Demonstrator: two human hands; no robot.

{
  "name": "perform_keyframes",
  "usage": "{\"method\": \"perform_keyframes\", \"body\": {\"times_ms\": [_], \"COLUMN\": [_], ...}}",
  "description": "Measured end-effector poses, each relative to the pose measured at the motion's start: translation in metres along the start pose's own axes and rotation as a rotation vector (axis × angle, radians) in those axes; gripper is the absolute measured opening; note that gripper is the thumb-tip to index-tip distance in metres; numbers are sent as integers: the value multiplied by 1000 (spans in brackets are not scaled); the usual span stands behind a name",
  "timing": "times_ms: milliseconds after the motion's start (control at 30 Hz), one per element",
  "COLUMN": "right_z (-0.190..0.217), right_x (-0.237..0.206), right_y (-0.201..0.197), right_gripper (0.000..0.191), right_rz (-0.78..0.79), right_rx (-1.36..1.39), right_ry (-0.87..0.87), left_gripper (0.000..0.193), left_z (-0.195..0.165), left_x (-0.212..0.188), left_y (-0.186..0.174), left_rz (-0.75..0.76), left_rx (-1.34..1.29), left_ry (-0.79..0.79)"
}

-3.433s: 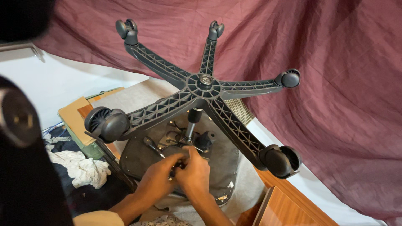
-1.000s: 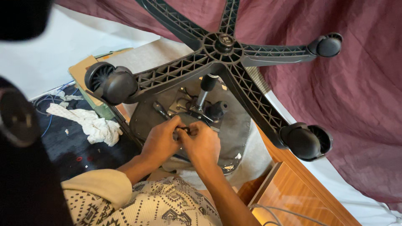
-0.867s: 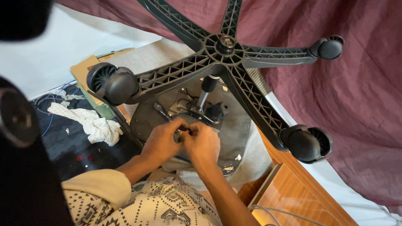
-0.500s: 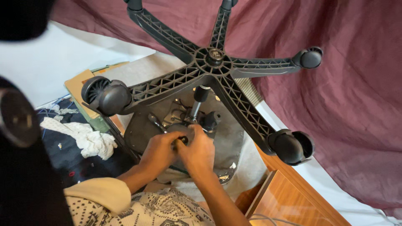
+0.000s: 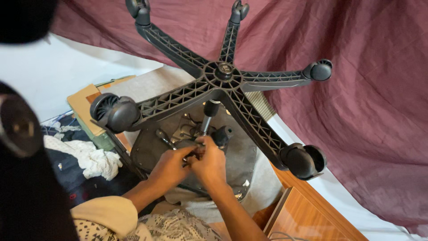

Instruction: The person works on an office chair turned upside down, using a screwdriver to loosen and tighten screws on the seat mechanism and gas lift assembly. They hold the mechanism with one hand while turning the screwdriver with the other, working on successive screws under the seat.

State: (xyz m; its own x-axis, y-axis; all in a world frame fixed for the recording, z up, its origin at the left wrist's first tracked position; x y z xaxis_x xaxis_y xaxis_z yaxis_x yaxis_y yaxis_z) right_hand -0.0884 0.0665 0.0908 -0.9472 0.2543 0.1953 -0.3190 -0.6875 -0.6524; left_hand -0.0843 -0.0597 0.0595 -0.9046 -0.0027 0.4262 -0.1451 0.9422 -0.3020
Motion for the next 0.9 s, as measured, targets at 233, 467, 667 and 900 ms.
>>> {"method": "perform_keyframes", "body": {"times_ms": [233, 467, 667, 900], "right_z": [5, 14, 27, 12], "right_x": [-14, -15, -26, -17], "right_y": [1, 0, -9, 6], "right_gripper": [21, 33, 26, 26], "right_rz": [-4, 2, -158, -33], "right_rx": [-57, 95, 5, -26], "right_ry": [29, -27, -245, 13], "left_gripper": [21, 43, 23, 21], "left_z": [21, -5, 13, 31], "left_x": [-3, -10, -12, -4], "left_y": [-4, -5, -11, -14], "left_rz": [-4, -78, -52, -76], "left_rx": [304, -116, 172, 171], "left_ry": [-279, -145, -258, -346]}}
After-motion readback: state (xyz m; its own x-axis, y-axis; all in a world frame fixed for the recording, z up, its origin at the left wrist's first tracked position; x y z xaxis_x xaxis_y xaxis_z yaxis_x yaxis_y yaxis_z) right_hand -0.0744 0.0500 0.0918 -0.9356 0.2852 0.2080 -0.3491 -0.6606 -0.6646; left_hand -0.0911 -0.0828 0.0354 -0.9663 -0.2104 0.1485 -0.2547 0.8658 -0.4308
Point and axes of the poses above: each hand's wrist, its own x-axis towards the middle knuckle, its own y-axis out of the palm, z = x × y, the point moved 8 cm from there along x, towards the middle knuckle, and after that the axes turned 12 degrees about -z, right-handed, at the moved point
